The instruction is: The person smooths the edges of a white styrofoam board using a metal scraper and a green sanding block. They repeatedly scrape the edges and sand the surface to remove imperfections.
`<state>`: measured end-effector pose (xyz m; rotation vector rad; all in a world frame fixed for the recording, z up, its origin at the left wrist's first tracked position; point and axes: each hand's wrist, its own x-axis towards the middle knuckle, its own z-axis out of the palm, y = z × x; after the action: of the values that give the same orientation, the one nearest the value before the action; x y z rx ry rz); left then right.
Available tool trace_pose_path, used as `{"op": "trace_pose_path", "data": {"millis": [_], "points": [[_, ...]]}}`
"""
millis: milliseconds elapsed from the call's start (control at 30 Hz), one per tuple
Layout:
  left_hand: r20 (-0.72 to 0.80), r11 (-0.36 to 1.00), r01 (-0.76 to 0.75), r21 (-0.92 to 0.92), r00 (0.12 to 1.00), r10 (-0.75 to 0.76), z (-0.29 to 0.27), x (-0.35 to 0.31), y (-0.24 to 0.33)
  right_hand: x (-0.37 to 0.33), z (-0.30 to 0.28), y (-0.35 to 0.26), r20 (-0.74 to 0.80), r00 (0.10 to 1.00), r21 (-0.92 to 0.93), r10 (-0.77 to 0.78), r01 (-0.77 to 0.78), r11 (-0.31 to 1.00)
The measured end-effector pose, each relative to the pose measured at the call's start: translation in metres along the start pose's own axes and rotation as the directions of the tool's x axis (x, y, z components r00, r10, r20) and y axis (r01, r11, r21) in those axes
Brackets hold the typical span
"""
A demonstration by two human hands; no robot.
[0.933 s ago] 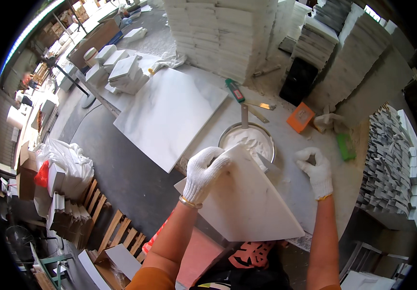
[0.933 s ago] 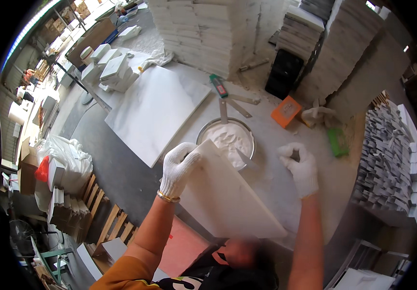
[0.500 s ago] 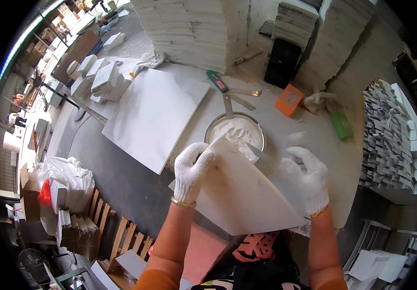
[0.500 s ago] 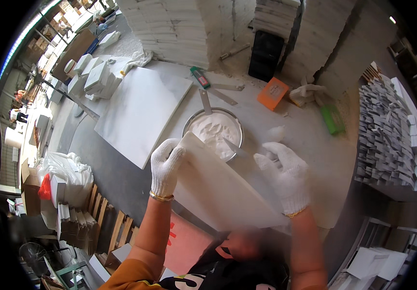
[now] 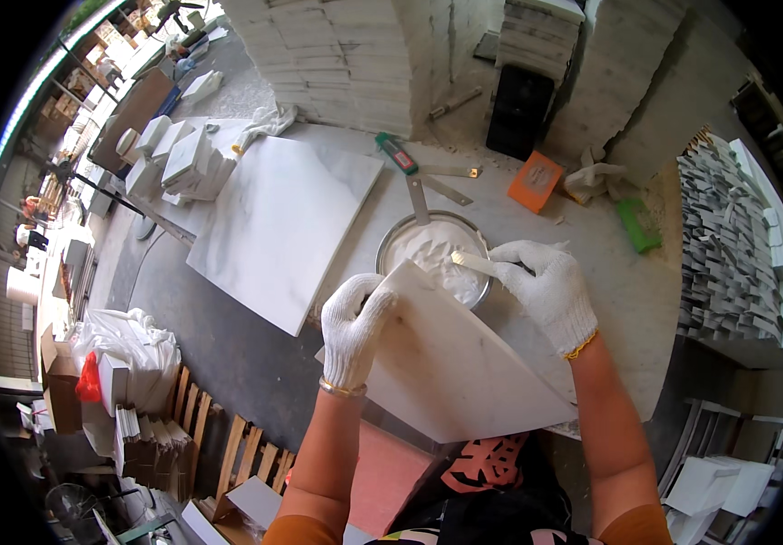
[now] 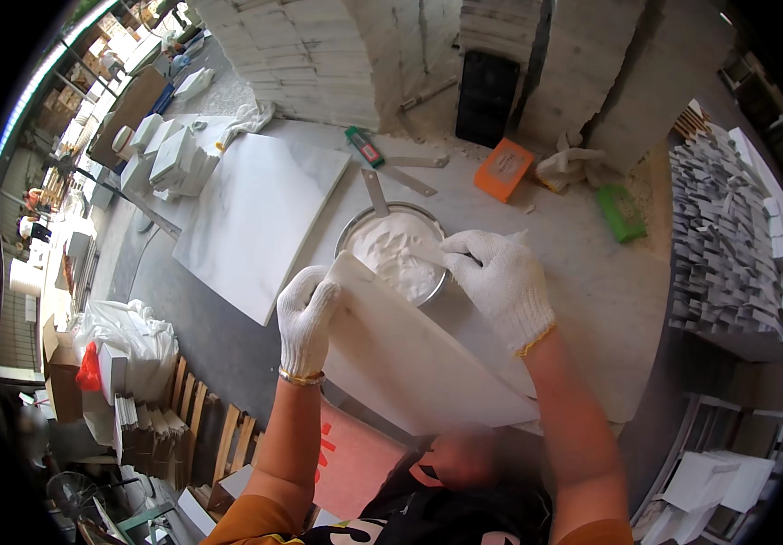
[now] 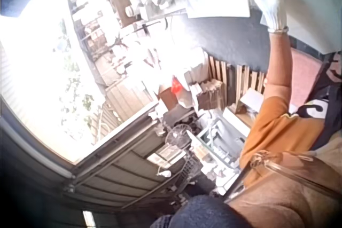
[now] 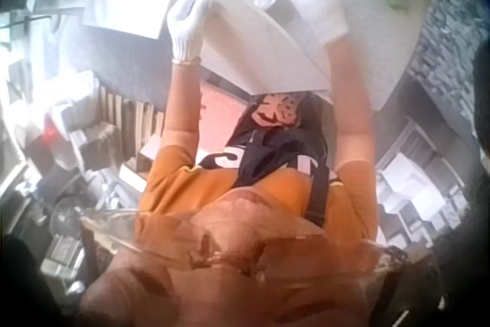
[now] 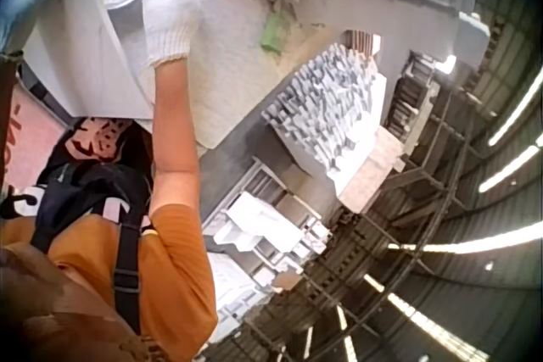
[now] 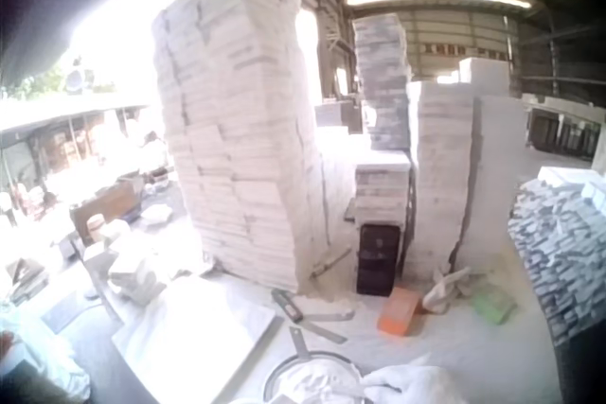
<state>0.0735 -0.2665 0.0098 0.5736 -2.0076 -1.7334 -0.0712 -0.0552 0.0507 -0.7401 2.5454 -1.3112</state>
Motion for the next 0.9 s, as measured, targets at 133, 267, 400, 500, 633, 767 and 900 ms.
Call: {"op": "trace_pose_path", "data": {"millis": [133,267,400,500,633,767,900], "points": [[-0.002,1.0,-0.003,-0.025,1.0,0.003,0.0,-0.001,0.001,0.005,0.003,-0.001,0.078,0.994,0.09,0.075,-0.082,0.993],[-0.003,0.999,0.032,-0.001,0.999,-0.032,-0.001,0.0,-0.001,0.005,-0.001,-0.007,0.146,0.968,0.241,0.202,-0.233,0.942],[0.008,1.0,0.015,-0.001,1.0,-0.015,-0.003,-0.001,0.001,0.002,-0.013,-0.036,0.145,0.948,0.399,0.282,-0.317,0.861],[0.027,0.999,0.035,-0.036,0.999,-0.034,-0.003,0.001,-0.003,-0.001,-0.02,-0.056,0.116,0.963,0.434,0.242,-0.268,0.86],[0.025,0.999,0.026,-0.024,0.999,-0.025,-0.003,0.001,-0.002,-0.005,-0.02,-0.071,0.097,0.98,0.441,0.176,-0.201,0.874],[0.031,1.0,0.014,-0.016,0.999,-0.014,-0.003,0.002,-0.004,-0.007,-0.017,-0.075,0.072,0.995,0.423,0.075,-0.098,0.901],[0.014,1.0,-0.001,0.021,1.0,0.001,-0.002,0.002,-0.004,-0.007,-0.017,-0.073,0.044,0.999,0.304,-0.002,-0.011,0.952]]}}
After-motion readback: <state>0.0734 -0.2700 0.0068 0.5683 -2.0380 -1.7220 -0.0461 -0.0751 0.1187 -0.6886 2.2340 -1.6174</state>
